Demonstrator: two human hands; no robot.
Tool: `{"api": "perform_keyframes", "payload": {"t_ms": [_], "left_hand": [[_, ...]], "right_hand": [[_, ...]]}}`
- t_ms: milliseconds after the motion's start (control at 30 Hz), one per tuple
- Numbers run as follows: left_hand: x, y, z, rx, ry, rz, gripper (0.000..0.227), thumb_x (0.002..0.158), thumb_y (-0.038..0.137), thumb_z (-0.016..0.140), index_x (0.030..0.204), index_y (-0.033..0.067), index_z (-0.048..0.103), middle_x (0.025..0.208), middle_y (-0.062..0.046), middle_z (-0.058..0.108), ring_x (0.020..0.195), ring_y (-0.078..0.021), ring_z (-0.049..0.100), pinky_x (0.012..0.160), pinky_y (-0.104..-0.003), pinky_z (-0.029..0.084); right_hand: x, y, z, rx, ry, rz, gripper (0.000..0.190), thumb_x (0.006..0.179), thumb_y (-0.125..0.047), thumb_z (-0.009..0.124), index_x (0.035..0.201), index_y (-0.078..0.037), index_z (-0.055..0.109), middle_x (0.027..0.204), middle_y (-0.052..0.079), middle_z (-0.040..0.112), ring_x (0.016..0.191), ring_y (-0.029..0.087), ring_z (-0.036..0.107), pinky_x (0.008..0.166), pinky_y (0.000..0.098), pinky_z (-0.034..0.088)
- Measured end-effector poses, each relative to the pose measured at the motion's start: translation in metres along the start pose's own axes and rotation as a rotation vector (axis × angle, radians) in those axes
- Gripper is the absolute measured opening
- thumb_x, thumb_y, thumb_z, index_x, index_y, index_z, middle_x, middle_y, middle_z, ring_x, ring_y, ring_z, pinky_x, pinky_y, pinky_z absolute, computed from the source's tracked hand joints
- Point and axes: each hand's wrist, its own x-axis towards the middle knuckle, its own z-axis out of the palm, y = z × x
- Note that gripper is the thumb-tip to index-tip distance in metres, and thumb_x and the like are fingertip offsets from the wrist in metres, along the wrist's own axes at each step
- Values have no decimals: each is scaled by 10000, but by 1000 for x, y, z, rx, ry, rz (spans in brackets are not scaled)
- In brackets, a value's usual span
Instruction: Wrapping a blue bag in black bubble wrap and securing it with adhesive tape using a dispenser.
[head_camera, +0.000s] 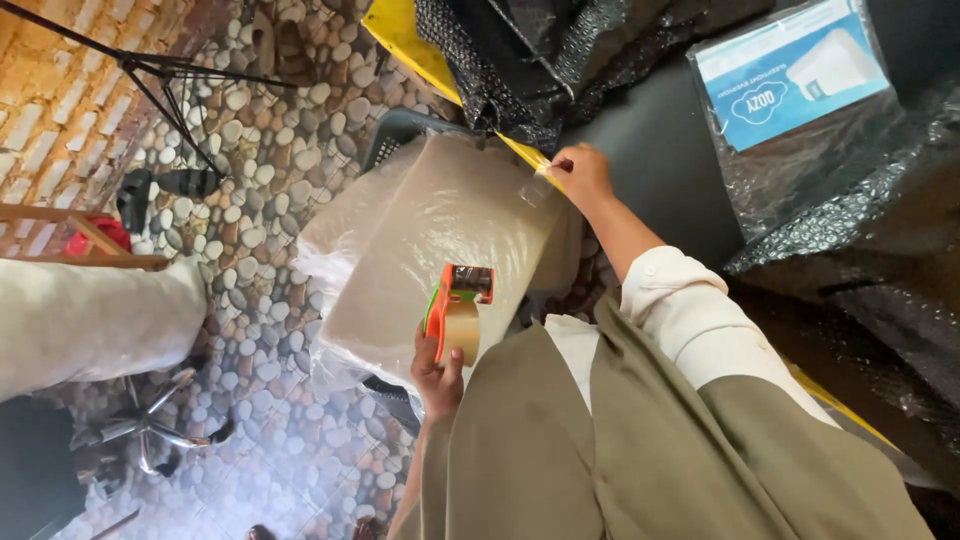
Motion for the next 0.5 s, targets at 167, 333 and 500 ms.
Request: {"api": "perform_keyframes", "payload": {"t_ms": [167, 333, 500], "left_hand": [[27, -20, -5, -2, -58, 10, 444, 886, 368, 796, 1048, -41, 735, 1266, -297, 607, 1267, -429, 570, 1099, -628, 347], [51, -3, 10, -26, -185, 37, 352, 882, 310, 803, 945, -33, 751, 1004, -228, 677, 1221, -481, 585, 1116, -645, 323], [54, 6, 36, -111, -259, 1, 313, 925, 297, 758, 828, 6, 698, 880, -163, 667, 1223, -484, 571, 1096, -629, 346]], "right_hand": [[12, 8, 17, -205, 23, 154, 120, 753, -284, 842, 789, -217, 748, 702, -4, 620, 729, 236, 699, 696, 348, 577], [13, 1, 18, -364, 31, 329, 155, 704, -367, 850, 774, -259, 763, 687, -19, 698, 745, 275, 741, 677, 383, 614], [0, -45, -34, -55, 90, 449, 746, 651, -370, 1007, 1052, -106, 437, 1103, 168, 578, 1085, 430, 643, 924, 530, 535]]}}
